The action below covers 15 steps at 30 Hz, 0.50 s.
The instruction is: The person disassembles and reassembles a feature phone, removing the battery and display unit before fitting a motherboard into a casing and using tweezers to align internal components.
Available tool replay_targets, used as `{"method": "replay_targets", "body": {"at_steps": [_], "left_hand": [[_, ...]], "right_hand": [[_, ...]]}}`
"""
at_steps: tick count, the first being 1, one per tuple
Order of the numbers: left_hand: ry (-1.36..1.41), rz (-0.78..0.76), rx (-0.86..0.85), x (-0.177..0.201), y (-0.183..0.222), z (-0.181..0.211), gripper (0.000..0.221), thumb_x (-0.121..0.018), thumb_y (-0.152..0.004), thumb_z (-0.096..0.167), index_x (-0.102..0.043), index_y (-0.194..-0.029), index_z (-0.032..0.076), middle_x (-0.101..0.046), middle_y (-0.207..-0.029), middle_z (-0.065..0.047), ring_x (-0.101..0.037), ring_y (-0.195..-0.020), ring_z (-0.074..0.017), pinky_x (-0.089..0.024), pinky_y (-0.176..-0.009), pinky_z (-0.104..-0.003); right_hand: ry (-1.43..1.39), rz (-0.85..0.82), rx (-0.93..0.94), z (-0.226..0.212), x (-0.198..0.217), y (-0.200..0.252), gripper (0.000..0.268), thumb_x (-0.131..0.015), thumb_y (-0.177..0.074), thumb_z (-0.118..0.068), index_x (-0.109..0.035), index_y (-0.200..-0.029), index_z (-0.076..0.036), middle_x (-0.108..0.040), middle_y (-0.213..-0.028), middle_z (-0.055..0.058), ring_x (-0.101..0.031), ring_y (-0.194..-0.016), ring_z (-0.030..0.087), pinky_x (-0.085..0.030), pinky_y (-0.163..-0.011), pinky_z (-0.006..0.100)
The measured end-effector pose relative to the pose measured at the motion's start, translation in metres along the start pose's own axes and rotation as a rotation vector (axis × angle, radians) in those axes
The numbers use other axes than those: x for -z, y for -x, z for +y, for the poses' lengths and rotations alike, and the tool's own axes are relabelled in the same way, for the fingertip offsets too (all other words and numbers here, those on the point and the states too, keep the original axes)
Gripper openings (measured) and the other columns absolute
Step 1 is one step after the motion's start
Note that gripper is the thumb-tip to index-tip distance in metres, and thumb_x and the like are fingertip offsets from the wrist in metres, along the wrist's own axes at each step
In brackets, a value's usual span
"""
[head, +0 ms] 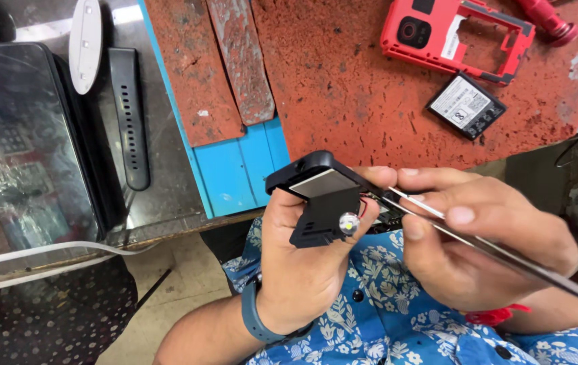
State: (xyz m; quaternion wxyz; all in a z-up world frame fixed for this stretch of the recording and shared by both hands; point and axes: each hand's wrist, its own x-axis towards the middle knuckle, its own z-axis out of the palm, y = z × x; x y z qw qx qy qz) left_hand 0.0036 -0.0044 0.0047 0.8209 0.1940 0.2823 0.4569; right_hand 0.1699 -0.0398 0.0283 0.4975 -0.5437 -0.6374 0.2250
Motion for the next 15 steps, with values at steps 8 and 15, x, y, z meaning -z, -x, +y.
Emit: {"method": "replay_targets", "body": {"at_steps": [8, 15], "left_hand": [[0.064, 0.005, -0.001, 0.001, -0.002, -0.002, 0.018, -0.067, -0.106, -0.01, -0.061, -0.122, -0.003, -0.071, -0.124, -0.019, -0.068, -0.116, -0.0231, -0.055, -0.109, -0.038], [0.04, 0.011, 0.014, 0.001, -0.001, 0.0, 0.016, -0.069, -0.105, -0.008, -0.065, -0.119, -0.003, -0.072, -0.122, -0.018, -0.069, -0.116, -0.0212, -0.055, -0.107, -0.036]], "right_hand": [[0.169, -0.052, 0.056, -0.004, 0.0, -0.01, 0.032, -0.077, -0.084, 0.006, -0.054, -0.105, -0.003, -0.067, -0.09, 0.016, -0.075, -0.094, 0.033, -0.066, -0.089, 0.048], [0.238, -0.098, 0.073, -0.011, 0.001, -0.016, 0.033, -0.079, -0.082, 0.007, -0.056, -0.103, -0.001, -0.068, -0.087, 0.016, -0.075, -0.093, 0.037, -0.065, -0.084, 0.046]]}}
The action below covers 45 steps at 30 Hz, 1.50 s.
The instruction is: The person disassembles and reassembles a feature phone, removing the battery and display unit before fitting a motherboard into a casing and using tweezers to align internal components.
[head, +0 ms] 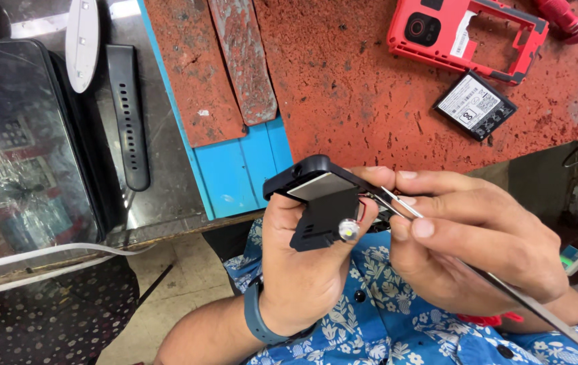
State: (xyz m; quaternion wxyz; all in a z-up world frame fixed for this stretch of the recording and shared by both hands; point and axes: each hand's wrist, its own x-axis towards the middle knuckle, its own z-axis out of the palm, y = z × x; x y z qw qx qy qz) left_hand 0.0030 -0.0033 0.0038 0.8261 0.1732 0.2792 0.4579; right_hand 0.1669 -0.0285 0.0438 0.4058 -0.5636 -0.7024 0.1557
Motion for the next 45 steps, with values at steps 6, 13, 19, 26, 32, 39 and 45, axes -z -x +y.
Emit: {"method": "replay_targets", "body": {"at_steps": [6, 13, 19, 26, 32, 39, 45], "left_hand": [[-0.038, 0.041, 0.048, 0.0, 0.001, 0.002, 0.014, -0.07, -0.102, -0.007, -0.07, -0.116, -0.006, -0.074, -0.12, -0.018, -0.07, -0.102, -0.0181, -0.057, -0.092, -0.032], [0.118, -0.003, -0.026, -0.003, 0.003, -0.002, 0.017, -0.074, -0.099, -0.007, -0.069, -0.115, -0.006, -0.072, -0.123, -0.018, -0.072, -0.104, -0.0196, -0.059, -0.096, -0.033], [0.133, 0.067, -0.051, -0.007, 0.003, -0.006, 0.015, -0.071, -0.104, -0.007, -0.065, -0.118, -0.006, -0.073, -0.118, -0.019, -0.07, -0.096, -0.0179, -0.058, -0.089, -0.031], [0.021, 0.053, -0.13, -0.01, 0.003, -0.006, 0.018, -0.067, -0.107, -0.009, -0.061, -0.123, -0.004, -0.071, -0.122, -0.019, -0.069, -0.113, -0.0233, -0.055, -0.105, -0.037], [0.076, 0.01, -0.069, -0.01, -0.001, 0.0, 0.027, -0.063, -0.107, -0.01, -0.056, -0.133, -0.003, -0.068, -0.129, -0.021, -0.067, -0.123, -0.0292, -0.054, -0.117, -0.045], [-0.026, -0.042, -0.055, -0.011, 0.002, 0.005, 0.034, -0.061, -0.109, -0.008, -0.054, -0.142, -0.006, -0.066, -0.133, -0.023, -0.066, -0.126, -0.0292, -0.053, -0.113, -0.041], [-0.024, -0.039, -0.075, -0.015, 0.005, 0.007, 0.038, -0.061, -0.107, -0.007, -0.053, -0.144, -0.002, -0.066, -0.135, -0.021, -0.065, -0.127, -0.0253, -0.052, -0.114, -0.039]], "right_hand": [[-0.068, 0.071, -0.059, 0.0, -0.004, 0.006, 0.03, -0.08, -0.084, 0.009, -0.058, -0.102, -0.001, -0.068, -0.09, 0.014, -0.077, -0.094, 0.033, -0.065, -0.088, 0.046], [0.032, -0.17, 0.224, 0.013, 0.007, 0.01, 0.035, -0.081, -0.077, 0.003, -0.065, -0.109, 0.004, -0.063, -0.113, 0.023, -0.068, -0.11, 0.047, -0.061, -0.096, 0.056], [0.138, 0.095, 0.436, 0.024, -0.02, 0.008, 0.033, -0.088, -0.082, 0.003, -0.066, -0.107, 0.0, -0.062, -0.107, 0.017, -0.071, -0.101, 0.04, -0.06, -0.086, 0.047], [-0.079, 0.014, 0.231, 0.018, -0.003, 0.011, 0.024, -0.076, -0.088, -0.001, -0.059, -0.105, 0.002, -0.061, -0.102, 0.02, -0.071, -0.099, 0.042, -0.063, -0.091, 0.054], [-0.48, 0.572, -0.013, 0.018, -0.029, 0.021, 0.045, -0.045, -0.11, -0.037, -0.06, -0.099, 0.004, -0.059, -0.094, 0.013, -0.069, -0.08, 0.022, -0.065, -0.083, 0.043], [-0.239, 0.372, -0.312, 0.005, -0.005, 0.033, 0.039, -0.045, -0.114, -0.031, -0.06, -0.106, 0.004, -0.056, -0.093, 0.013, -0.06, -0.075, 0.02, -0.054, -0.072, 0.026], [-0.205, 0.023, -0.525, -0.003, 0.005, 0.025, 0.02, -0.072, -0.097, -0.013, -0.068, -0.112, 0.001, -0.067, -0.092, 0.003, -0.057, -0.073, 0.006, -0.045, -0.065, 0.018]]}}
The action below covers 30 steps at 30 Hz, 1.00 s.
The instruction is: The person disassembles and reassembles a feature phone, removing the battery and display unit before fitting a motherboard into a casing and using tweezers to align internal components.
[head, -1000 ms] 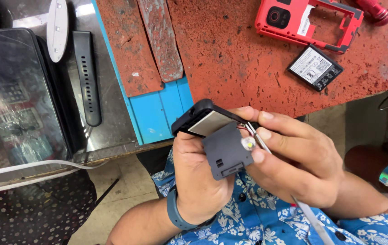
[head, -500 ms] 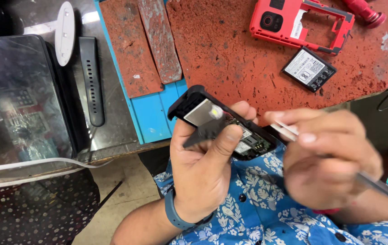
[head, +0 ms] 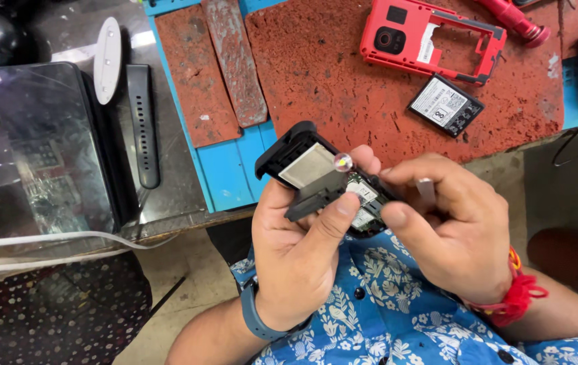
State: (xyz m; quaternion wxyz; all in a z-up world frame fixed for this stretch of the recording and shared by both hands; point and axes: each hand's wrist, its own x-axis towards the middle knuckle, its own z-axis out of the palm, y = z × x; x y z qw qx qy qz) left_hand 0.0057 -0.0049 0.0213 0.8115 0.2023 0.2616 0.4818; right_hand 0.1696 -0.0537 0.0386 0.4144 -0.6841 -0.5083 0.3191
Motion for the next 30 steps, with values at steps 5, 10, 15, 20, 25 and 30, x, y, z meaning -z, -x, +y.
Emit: {"method": "replay_targets", "body": {"at_steps": [5, 10, 15, 20, 25, 30], "left_hand": [[-0.12, -0.001, -0.051, 0.0, 0.003, -0.002, 0.037, -0.066, -0.105, -0.01, -0.055, -0.139, -0.001, -0.067, -0.133, -0.018, -0.066, -0.131, -0.026, -0.054, -0.117, -0.042], [-0.153, 0.019, -0.011, 0.001, 0.003, -0.002, 0.032, -0.067, -0.105, -0.008, -0.059, -0.136, -0.005, -0.068, -0.136, -0.02, -0.067, -0.128, -0.0261, -0.055, -0.116, -0.041], [-0.066, -0.069, 0.075, 0.004, 0.005, 0.006, 0.039, -0.063, -0.107, 0.002, -0.055, -0.144, -0.006, -0.064, -0.139, -0.019, -0.062, -0.131, -0.0253, -0.049, -0.116, -0.039], [0.086, -0.275, 0.066, 0.022, 0.001, -0.001, 0.052, -0.069, -0.105, 0.0, -0.045, -0.152, -0.002, -0.058, -0.149, -0.016, -0.054, -0.142, -0.0241, -0.038, -0.124, -0.038], [0.15, -0.235, 0.156, 0.024, -0.008, -0.003, 0.063, -0.076, -0.099, -0.007, -0.042, -0.151, 0.0, -0.061, -0.143, -0.018, -0.061, -0.129, -0.0249, -0.049, -0.115, -0.038], [0.143, -0.101, 0.178, 0.018, -0.007, 0.002, 0.056, -0.075, -0.095, -0.008, -0.046, -0.143, -0.004, -0.069, -0.119, -0.018, -0.071, -0.106, -0.0247, -0.06, -0.089, -0.038]], "right_hand": [[-0.065, -0.041, -0.041, -0.005, 0.004, -0.003, 0.014, -0.078, -0.09, -0.005, -0.071, -0.101, 0.001, -0.068, -0.088, 0.001, -0.049, -0.064, 0.0, -0.036, -0.055, 0.018], [-0.033, -0.033, -0.064, -0.001, 0.002, 0.0, 0.014, -0.079, -0.089, -0.004, -0.071, -0.098, 0.001, -0.067, -0.084, 0.0, -0.047, -0.063, 0.001, -0.034, -0.055, 0.017], [-0.385, -0.086, -0.274, 0.014, 0.007, 0.003, 0.018, -0.072, -0.095, -0.007, -0.07, -0.108, 0.005, -0.07, -0.093, 0.004, -0.06, -0.08, 0.005, -0.049, -0.071, 0.02], [-1.033, -0.331, -0.627, 0.037, 0.025, -0.003, 0.029, -0.064, -0.099, -0.011, -0.066, -0.115, 0.013, -0.073, -0.101, 0.018, -0.069, -0.088, 0.021, -0.055, -0.078, 0.034], [-1.3, -0.59, -0.662, 0.046, 0.025, -0.002, 0.029, -0.063, -0.106, -0.012, -0.066, -0.117, 0.014, -0.072, -0.096, 0.019, -0.07, -0.084, 0.023, -0.055, -0.075, 0.033], [-0.93, -0.291, -0.652, 0.044, 0.019, 0.003, 0.032, -0.061, -0.099, -0.013, -0.064, -0.115, 0.015, -0.072, -0.101, 0.023, -0.071, -0.088, 0.024, -0.056, -0.079, 0.034]]}}
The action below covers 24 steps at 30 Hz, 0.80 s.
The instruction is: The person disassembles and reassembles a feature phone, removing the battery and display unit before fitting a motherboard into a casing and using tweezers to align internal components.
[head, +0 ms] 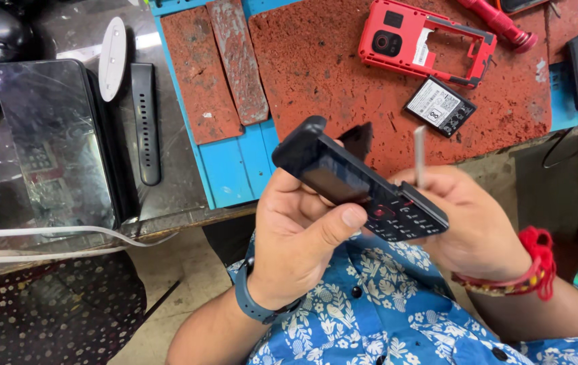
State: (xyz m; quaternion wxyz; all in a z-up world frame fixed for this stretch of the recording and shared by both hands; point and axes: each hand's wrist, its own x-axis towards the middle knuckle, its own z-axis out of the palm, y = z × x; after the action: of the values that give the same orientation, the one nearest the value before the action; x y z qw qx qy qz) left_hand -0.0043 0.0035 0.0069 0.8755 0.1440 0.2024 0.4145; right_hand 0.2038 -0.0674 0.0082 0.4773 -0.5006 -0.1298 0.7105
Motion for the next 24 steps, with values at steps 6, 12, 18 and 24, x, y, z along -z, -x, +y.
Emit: {"method": "replay_targets", "body": {"at_steps": [6, 12, 18, 24], "left_hand": [[-0.256, 0.02, -0.159, -0.004, 0.004, -0.001, 0.051, -0.072, -0.099, -0.013, -0.051, -0.144, -0.003, -0.07, -0.121, -0.014, -0.069, -0.113, -0.0188, -0.055, -0.101, -0.031], [-0.397, -0.028, -0.326, -0.006, 0.009, -0.014, 0.047, -0.074, -0.102, -0.018, -0.053, -0.141, -0.001, -0.072, -0.12, -0.013, -0.069, -0.11, -0.0166, -0.057, -0.106, -0.03], [-0.46, -0.019, -0.346, -0.008, 0.013, -0.013, 0.05, -0.075, -0.101, -0.017, -0.053, -0.142, 0.001, -0.071, -0.121, -0.013, -0.073, -0.113, -0.0179, -0.057, -0.106, -0.029], [-0.458, -0.028, -0.375, -0.008, 0.012, -0.014, 0.049, -0.074, -0.102, -0.017, -0.052, -0.142, 0.002, -0.071, -0.123, -0.013, -0.071, -0.112, -0.0182, -0.057, -0.105, -0.029]], "right_hand": [[0.307, 0.121, 0.479, -0.015, -0.03, 0.02, 0.029, -0.064, -0.094, -0.008, -0.065, -0.117, 0.009, -0.07, -0.109, 0.012, -0.063, -0.089, 0.009, -0.05, -0.081, 0.021], [0.579, 0.207, 0.558, -0.013, -0.039, 0.018, 0.021, -0.07, -0.095, 0.0, -0.068, -0.115, 0.007, -0.068, -0.106, 0.008, -0.056, -0.082, 0.004, -0.044, -0.074, 0.02], [0.516, 0.172, 0.548, -0.01, -0.036, 0.019, 0.021, -0.07, -0.096, 0.0, -0.068, -0.115, 0.006, -0.067, -0.103, 0.007, -0.054, -0.08, 0.004, -0.043, -0.072, 0.02], [0.522, 0.128, 0.57, -0.011, -0.032, 0.017, 0.016, -0.07, -0.098, -0.001, -0.068, -0.111, 0.006, -0.066, -0.099, 0.006, -0.053, -0.078, 0.004, -0.041, -0.069, 0.02]]}}
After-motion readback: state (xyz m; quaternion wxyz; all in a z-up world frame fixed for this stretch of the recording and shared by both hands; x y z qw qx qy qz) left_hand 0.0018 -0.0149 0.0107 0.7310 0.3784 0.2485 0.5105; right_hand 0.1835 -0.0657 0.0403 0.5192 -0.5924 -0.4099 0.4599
